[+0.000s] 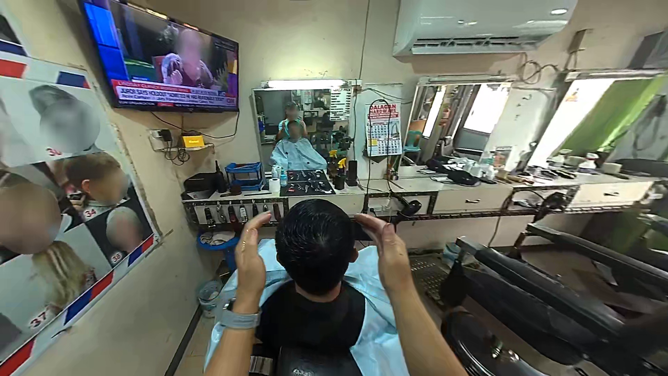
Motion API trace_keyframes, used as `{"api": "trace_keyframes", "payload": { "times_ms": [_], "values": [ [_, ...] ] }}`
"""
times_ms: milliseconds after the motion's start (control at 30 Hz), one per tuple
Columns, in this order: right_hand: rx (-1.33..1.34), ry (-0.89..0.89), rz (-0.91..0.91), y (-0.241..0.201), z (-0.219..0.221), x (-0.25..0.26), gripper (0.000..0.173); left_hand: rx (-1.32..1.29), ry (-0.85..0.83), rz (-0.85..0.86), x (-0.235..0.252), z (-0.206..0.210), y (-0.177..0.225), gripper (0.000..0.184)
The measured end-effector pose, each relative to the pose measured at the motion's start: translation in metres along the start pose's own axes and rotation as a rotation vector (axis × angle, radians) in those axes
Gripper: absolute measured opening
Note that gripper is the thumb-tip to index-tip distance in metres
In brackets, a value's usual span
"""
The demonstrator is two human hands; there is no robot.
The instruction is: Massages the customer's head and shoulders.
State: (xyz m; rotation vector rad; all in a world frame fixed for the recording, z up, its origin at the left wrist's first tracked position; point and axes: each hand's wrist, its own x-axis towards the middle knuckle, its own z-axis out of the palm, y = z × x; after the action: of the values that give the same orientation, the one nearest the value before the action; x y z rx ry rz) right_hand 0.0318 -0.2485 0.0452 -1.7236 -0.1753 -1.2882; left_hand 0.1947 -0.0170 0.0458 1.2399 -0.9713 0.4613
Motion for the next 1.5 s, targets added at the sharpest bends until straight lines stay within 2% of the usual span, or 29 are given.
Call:
{"api": "trace_keyframes", "payload": {
  "times_ms": [67, 133, 233, 367, 500, 633, 767, 867, 900, 967, 1033, 1067, 1133, 1200, 1267, 1400, 1500],
  "values": [
    [-0.08, 0.012, 0.043, 0.015, 0.024, -0.007, 0.075, -0.018, 0.029, -0.064, -0.016, 0.023, -0.019, 0.065],
    [-0.244, 0.045, 0.116, 0.026, 0.032, -0.018, 0.072, -0.017, 0.091, -0.158, -0.036, 0.043, -0.031, 0.057],
    [-0.284, 0.017, 0.272, 0.033, 0.02, -0.02, 0.077, 0.048, 0.084, -0.303, -0.04, 0.037, -0.043, 0.054],
    [0.016, 0.024, 0.173, 0.033, 0.02, -0.022, 0.085, -0.168, 0.011, -0.201, -0.029, 0.032, -0.039, 0.063],
    [-0.165, 0.059, 0.336, 0.033, 0.021, -0.026, 0.084, -0.064, 0.047, -0.322, -0.031, 0.035, -0.044, 0.057],
    [-0.006, 0.05, 0.216, 0.026, 0.022, -0.028, 0.09, -0.21, -0.062, -0.244, -0.028, 0.026, -0.042, 0.064],
    [-0.155, 0.049, 0.415, 0.024, 0.018, -0.024, 0.083, -0.003, -0.082, -0.315, -0.022, 0.02, -0.041, 0.059],
    [-0.07, 0.055, 0.209, 0.017, 0.019, -0.017, 0.087, -0.142, -0.142, -0.189, -0.014, 0.018, -0.039, 0.062],
    [-0.094, 0.071, 0.194, 0.016, 0.027, -0.019, 0.089, -0.095, -0.133, -0.189, -0.016, 0.021, -0.039, 0.061],
    [-0.322, 0.087, 0.348, 0.02, 0.029, -0.018, 0.082, 0.132, -0.196, -0.27, -0.011, 0.017, -0.044, 0.057],
    [-0.486, -0.037, 0.486, 0.025, 0.012, -0.006, 0.076, 0.313, -0.28, -0.313, 0.004, 0.004, -0.038, 0.06],
    [-0.52, -0.025, 0.436, 0.022, 0.007, 0.0, 0.068, 0.324, -0.236, -0.266, 0.011, 0.0, -0.031, 0.059],
    [-0.468, 0.089, 0.222, 0.011, 0.011, 0.008, 0.053, 0.193, -0.062, -0.097, 0.016, 0.005, -0.019, 0.059],
    [-0.313, 0.178, -0.025, 0.004, 0.033, 0.011, 0.051, -0.029, 0.047, 0.021, 0.012, 0.029, -0.008, 0.062],
    [-0.265, 0.245, -0.153, 0.008, 0.064, -0.001, 0.053, -0.141, 0.087, 0.044, -0.007, 0.058, -0.01, 0.066],
    [-0.324, 0.346, -0.104, 0.031, 0.103, -0.057, 0.078, -0.073, 0.183, -0.008, -0.063, 0.096, -0.026, 0.079],
    [-0.122, 0.293, 0.012, 0.039, 0.108, -0.099, 0.092, -0.109, 0.166, -0.129, -0.103, 0.107, -0.027, 0.093]
  ]
}}
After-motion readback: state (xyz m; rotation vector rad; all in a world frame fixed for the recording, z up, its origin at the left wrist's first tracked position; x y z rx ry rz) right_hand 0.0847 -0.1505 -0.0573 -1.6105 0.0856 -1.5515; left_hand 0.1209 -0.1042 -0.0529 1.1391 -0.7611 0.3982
